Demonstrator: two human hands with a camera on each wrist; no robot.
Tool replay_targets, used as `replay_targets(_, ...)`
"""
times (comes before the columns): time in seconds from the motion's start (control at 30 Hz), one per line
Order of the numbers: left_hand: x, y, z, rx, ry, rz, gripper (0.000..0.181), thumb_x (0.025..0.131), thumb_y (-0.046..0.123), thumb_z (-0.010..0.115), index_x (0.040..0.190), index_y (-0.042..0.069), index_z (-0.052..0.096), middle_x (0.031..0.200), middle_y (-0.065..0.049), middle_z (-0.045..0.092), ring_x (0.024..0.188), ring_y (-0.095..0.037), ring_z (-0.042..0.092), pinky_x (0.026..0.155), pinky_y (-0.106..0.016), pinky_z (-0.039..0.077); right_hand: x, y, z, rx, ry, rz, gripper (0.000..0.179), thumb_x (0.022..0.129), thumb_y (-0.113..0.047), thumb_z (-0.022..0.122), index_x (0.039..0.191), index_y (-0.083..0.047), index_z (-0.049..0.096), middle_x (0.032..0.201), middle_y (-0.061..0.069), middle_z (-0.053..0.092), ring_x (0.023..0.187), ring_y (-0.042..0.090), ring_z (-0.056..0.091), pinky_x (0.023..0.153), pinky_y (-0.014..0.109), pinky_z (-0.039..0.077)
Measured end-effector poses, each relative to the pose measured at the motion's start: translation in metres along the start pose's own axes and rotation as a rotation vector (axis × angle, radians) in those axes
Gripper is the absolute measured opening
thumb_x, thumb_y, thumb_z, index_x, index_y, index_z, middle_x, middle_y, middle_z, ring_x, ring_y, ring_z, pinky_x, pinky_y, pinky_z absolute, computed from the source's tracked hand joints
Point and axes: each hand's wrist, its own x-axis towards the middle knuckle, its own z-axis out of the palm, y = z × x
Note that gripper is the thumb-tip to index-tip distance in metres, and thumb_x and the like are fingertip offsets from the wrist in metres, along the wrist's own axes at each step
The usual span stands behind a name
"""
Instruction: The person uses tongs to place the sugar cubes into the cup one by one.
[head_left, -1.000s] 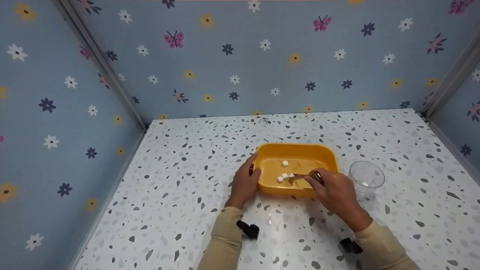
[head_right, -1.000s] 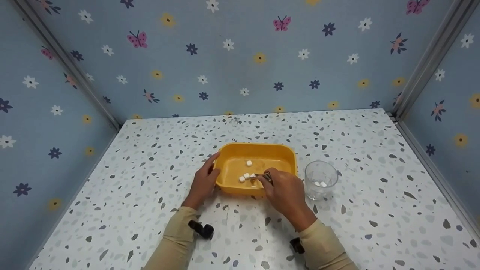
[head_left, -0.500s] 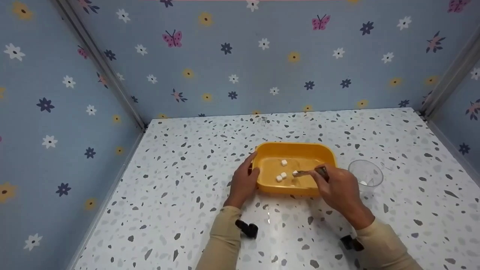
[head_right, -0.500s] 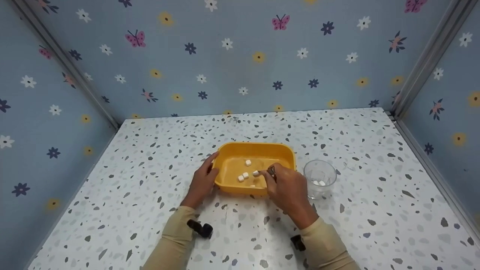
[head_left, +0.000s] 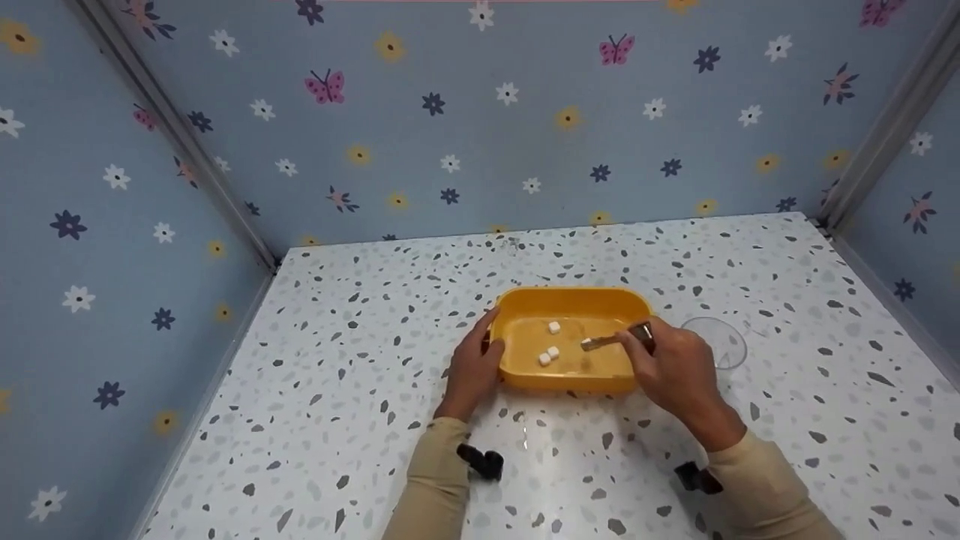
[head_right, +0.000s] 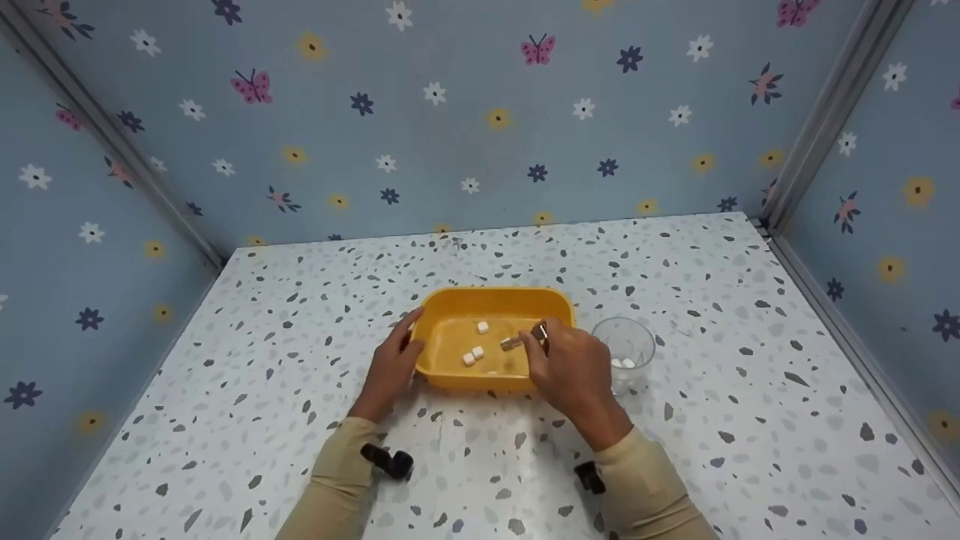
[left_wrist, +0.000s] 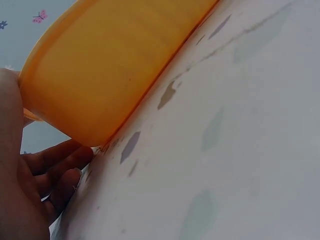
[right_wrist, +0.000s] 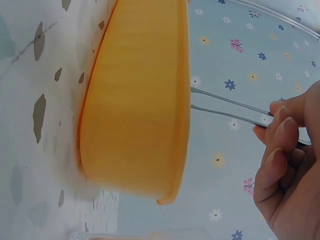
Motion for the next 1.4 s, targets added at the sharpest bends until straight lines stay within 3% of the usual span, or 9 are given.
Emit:
replay_targets(0.43, 0.000, 0.002, 0.000, -0.008, 0.002, -0.005, 0.056, 0.098, 0.029, 0.051, 0.152, 0.038, 0.042, 0.132, 0.002, 0.059, 0.103, -0.017, 0.055, 0.091, -0.036, 0.047, 0.006, -0.001, -0.015, -0.002, 0.048, 0.002, 0.020, 0.088, -0.011, 0.076, 0.078, -0.002, 0.062, 0.057, -0.003, 0.043, 0.049, 0.012, 0.036, 0.046, 0.029, 0.030)
replay_targets(0.67, 0.004, 0.004, -0.002, 0.005, 0.009, 0.007, 0.056, 0.098, 0.029, 0.051, 0.153, 0.040, 0.040, 0.133, 0.001, 0.059, 0.107, -0.017, 0.055, 0.096, -0.039, 0.045, 0.012, 0.002, -0.022, -0.010, 0.053, 0.023, 0.018, 0.089, -0.012, 0.075, 0.082, 0.001, 0.065, 0.058, -0.002, 0.045, 0.049, 0.014, 0.036, 0.046, 0.030, 0.030)
replay_targets(0.9, 0.000, 0.002, -0.003, 0.010, 0.002, -0.008, 0.056, 0.099, 0.030, 0.051, 0.153, 0.039, 0.040, 0.136, 0.000, 0.058, 0.111, -0.017, 0.055, 0.100, -0.041, 0.044, 0.011, 0.002, -0.028, -0.012, 0.041, 0.061, 0.018, 0.090, -0.011, 0.074, 0.081, 0.000, 0.064, 0.058, 0.000, 0.046, 0.048, 0.014, 0.037, 0.046, 0.029, 0.031)
replay_targets(1.13, -0.001, 0.000, -0.003, -0.007, 0.015, -0.022, 0.056, 0.098, 0.030, 0.053, 0.152, 0.042, 0.041, 0.131, 0.001, 0.060, 0.106, -0.017, 0.056, 0.092, -0.038, 0.047, 0.014, 0.003, -0.038, -0.001, 0.046, 0.101, 0.016, 0.092, -0.011, 0.071, 0.083, 0.000, 0.066, 0.060, 0.001, 0.051, 0.050, 0.014, 0.040, 0.046, 0.027, 0.034)
replay_targets(1.4, 0.000, 0.002, 0.001, 0.002, 0.007, -0.035, 0.056, 0.098, 0.030, 0.051, 0.152, 0.040, 0.042, 0.131, 0.002, 0.059, 0.104, -0.016, 0.056, 0.092, -0.037, 0.047, 0.014, 0.008, -0.058, -0.027, 0.087, 0.093, 0.017, 0.090, -0.011, 0.074, 0.079, -0.002, 0.066, 0.056, -0.002, 0.045, 0.047, 0.013, 0.036, 0.044, 0.028, 0.030)
